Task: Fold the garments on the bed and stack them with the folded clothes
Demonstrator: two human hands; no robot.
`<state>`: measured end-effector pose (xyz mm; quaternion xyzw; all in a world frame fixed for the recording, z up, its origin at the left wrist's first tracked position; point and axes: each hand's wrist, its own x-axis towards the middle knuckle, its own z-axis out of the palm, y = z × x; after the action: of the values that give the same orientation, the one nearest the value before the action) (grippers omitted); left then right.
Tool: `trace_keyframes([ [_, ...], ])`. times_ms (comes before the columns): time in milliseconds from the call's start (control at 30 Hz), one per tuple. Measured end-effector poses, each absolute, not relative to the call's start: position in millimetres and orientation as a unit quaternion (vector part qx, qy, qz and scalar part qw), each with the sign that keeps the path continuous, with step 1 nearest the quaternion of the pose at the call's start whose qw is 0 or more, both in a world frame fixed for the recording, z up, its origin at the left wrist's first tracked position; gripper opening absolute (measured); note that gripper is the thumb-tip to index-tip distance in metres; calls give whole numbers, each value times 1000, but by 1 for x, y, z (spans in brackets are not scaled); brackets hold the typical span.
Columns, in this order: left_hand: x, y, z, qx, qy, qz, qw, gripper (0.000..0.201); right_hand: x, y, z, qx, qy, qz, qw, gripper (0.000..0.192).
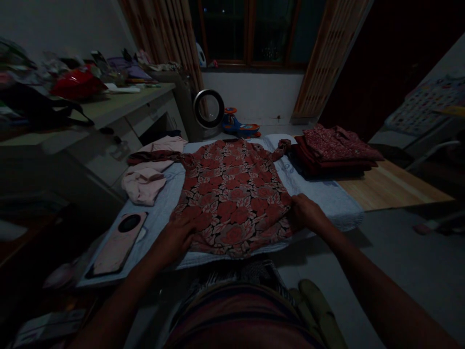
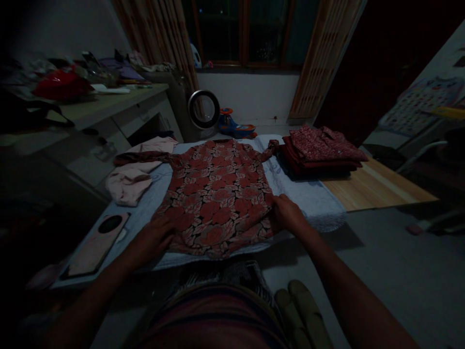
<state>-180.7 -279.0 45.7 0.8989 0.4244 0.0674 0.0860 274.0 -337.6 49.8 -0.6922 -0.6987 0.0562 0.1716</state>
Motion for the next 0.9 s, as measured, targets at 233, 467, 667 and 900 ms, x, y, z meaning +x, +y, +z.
trace_keyframes([
  [233, -186, -282, 43, 883, 428, 99, 163, 20, 260, -337, 57, -656, -513, 339, 438, 18],
  [467, -196, -284, 45, 875, 434, 108, 186, 24, 275, -344, 75, -665, -431, 400, 461, 38],
  [667, -203, -281, 49, 869, 430, 93, 226, 26, 280, -343, 80, -681, -543, 313, 379, 23],
  [900, -205, -286, 55, 867, 406, 80, 277, 27, 279, -346, 73, -697, -517, 299, 398, 40],
])
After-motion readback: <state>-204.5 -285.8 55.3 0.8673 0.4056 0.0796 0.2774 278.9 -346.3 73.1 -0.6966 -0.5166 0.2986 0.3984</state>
